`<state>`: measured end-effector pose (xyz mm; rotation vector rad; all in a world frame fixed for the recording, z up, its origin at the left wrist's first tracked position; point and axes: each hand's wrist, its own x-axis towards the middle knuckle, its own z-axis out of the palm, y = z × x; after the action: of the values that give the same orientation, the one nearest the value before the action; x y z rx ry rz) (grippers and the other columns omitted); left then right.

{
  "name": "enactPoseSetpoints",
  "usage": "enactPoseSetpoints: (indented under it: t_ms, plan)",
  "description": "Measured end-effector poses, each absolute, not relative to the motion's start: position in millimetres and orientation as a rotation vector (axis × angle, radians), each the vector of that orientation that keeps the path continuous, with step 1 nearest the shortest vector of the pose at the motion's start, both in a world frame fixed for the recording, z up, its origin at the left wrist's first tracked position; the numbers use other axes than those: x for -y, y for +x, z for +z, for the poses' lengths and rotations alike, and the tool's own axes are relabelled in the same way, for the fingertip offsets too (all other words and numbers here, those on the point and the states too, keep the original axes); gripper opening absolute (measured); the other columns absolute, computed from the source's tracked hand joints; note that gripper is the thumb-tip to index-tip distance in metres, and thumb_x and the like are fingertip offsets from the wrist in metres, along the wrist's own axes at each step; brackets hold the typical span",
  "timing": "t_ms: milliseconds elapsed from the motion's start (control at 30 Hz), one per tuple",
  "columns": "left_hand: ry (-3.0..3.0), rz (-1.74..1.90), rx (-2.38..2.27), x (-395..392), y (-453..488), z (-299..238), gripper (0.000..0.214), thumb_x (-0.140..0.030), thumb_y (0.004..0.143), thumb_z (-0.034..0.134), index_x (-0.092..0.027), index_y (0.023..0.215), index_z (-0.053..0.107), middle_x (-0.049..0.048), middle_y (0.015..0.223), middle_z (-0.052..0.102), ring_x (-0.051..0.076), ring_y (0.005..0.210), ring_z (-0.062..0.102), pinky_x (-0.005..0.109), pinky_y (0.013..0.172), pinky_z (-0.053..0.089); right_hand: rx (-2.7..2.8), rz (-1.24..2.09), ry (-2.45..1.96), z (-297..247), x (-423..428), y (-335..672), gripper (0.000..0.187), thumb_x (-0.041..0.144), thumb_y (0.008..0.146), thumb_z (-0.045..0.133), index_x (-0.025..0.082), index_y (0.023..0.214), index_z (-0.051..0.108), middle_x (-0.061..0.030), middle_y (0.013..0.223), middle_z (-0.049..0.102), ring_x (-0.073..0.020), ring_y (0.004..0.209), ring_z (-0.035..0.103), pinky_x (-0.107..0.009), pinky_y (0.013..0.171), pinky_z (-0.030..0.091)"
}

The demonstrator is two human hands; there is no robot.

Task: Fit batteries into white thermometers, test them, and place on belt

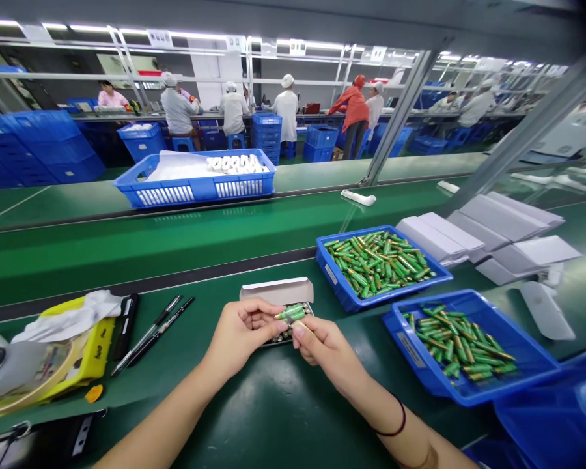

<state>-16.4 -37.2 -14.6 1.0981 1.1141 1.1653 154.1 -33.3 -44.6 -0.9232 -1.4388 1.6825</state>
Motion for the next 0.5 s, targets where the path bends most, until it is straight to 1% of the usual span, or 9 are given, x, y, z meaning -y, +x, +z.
enactPoseSetpoints:
  t_ms: [67, 133, 200, 300, 333, 400, 433, 467, 500]
  plan:
    - [1.126, 1.152, -1.130, 37.1, -15.9, -13.7, 0.026, -0.024, 0.055, 0.084, -0.011, 0.074, 0.072, 0.0068, 0.068, 0.072, 0.017, 0.061, 0.067, 0.026, 0.059, 0.057, 1.296, 1.784, -0.931, -46.6, 34.1, 150.8, 0.043, 0.059, 0.081, 0.057, 0.019, 0.065, 0.048, 0.0105, 0.048, 0.022, -0.0058, 0.042, 0.014, -0.022, 0.041, 0.013]
    - [1.177, 1.129, -1.155, 36.9, -16.5, -11.2, 0.020, -0.022, 0.058, 0.082, -0.011, 0.072, 0.071, 0.0061, 0.066, 0.071, 0.015, 0.056, 0.065, 0.024, 0.055, 0.055, 1.270, 1.721, -0.970, -44.7, 35.0, 149.2, 0.044, 0.058, 0.080, 0.058, 0.019, 0.063, 0.048, 0.0105, 0.046, 0.022, -0.0057, 0.042, 0.014, -0.022, 0.041, 0.013]
    - [1.248, 1.114, -1.176, 37.0, -17.7, -7.3, 0.015, -0.020, 0.061, 0.078, -0.012, 0.072, 0.072, 0.0058, 0.067, 0.071, 0.015, 0.056, 0.065, 0.023, 0.054, 0.055, 1.361, 1.506, -1.024, -39.7, 35.8, 151.1, 0.042, 0.054, 0.083, 0.056, 0.018, 0.062, 0.050, 0.0074, 0.047, 0.030, -0.0072, 0.043, 0.022, -0.023, 0.042, 0.018]
    - [1.357, 1.089, -1.201, 39.3, -20.1, -1.1, 0.011, -0.020, 0.065, 0.075, -0.013, 0.074, 0.072, 0.0062, 0.071, 0.072, 0.016, 0.060, 0.066, 0.024, 0.057, 0.055, 1.542, 1.039, -1.097, -31.0, 34.5, 161.7, 0.035, 0.046, 0.088, 0.054, 0.017, 0.068, 0.059, 0.0014, 0.057, 0.046, -0.0112, 0.052, 0.038, -0.025, 0.049, 0.029]
    - [1.397, 1.051, -1.208, 40.9, -20.7, 0.4, 0.010, -0.020, 0.066, 0.074, -0.014, 0.074, 0.072, 0.0062, 0.071, 0.072, 0.016, 0.059, 0.066, 0.024, 0.056, 0.055, 1.532, 0.881, -1.131, -28.7, 32.9, 166.3, 0.032, 0.043, 0.088, 0.055, 0.017, 0.071, 0.061, 0.0009, 0.059, 0.048, -0.0119, 0.054, 0.040, -0.025, 0.051, 0.031]
    - [1.493, 0.974, -1.219, 44.9, -20.7, 1.6, 0.006, -0.018, 0.068, 0.072, -0.014, 0.072, 0.072, 0.0057, 0.070, 0.072, 0.016, 0.058, 0.066, 0.023, 0.055, 0.054, 1.399, 0.719, -1.174, -25.9, 28.7, 173.4, 0.029, 0.042, 0.087, 0.057, 0.019, 0.070, 0.058, 0.0031, 0.055, 0.042, -0.0109, 0.051, 0.036, -0.025, 0.047, 0.029]
    - [1.557, 0.958, -1.225, 47.1, -20.1, 1.2, 0.004, -0.017, 0.070, 0.071, -0.015, 0.073, 0.072, 0.0053, 0.070, 0.072, 0.016, 0.058, 0.066, 0.023, 0.055, 0.054, 1.324, 0.751, -1.162, -25.4, 26.7, 174.7, 0.030, 0.044, 0.086, 0.058, 0.020, 0.068, 0.055, 0.0043, 0.053, 0.038, -0.0103, 0.049, 0.034, -0.024, 0.045, 0.028]
    - [1.636, 0.971, -1.231, 49.3, -19.0, -0.1, 0.005, -0.015, 0.072, 0.069, -0.016, 0.076, 0.073, 0.0049, 0.072, 0.073, 0.016, 0.060, 0.066, 0.023, 0.056, 0.054, 1.275, 0.869, -1.124, -25.5, 25.1, 174.0, 0.032, 0.046, 0.086, 0.058, 0.020, 0.067, 0.052, 0.0048, 0.054, 0.037, -0.0098, 0.048, 0.034, -0.023, 0.044, 0.028]
    - [1.728, 1.012, -1.238, 51.2, -17.6, -2.1, 0.008, -0.014, 0.074, 0.068, -0.017, 0.079, 0.073, 0.0045, 0.075, 0.073, 0.016, 0.063, 0.067, 0.023, 0.058, 0.054, 1.253, 1.049, -1.054, -26.2, 24.2, 171.5, 0.033, 0.048, 0.086, 0.057, 0.020, 0.069, 0.051, 0.0042, 0.057, 0.041, -0.0095, 0.047, 0.037, -0.023, 0.043, 0.031]
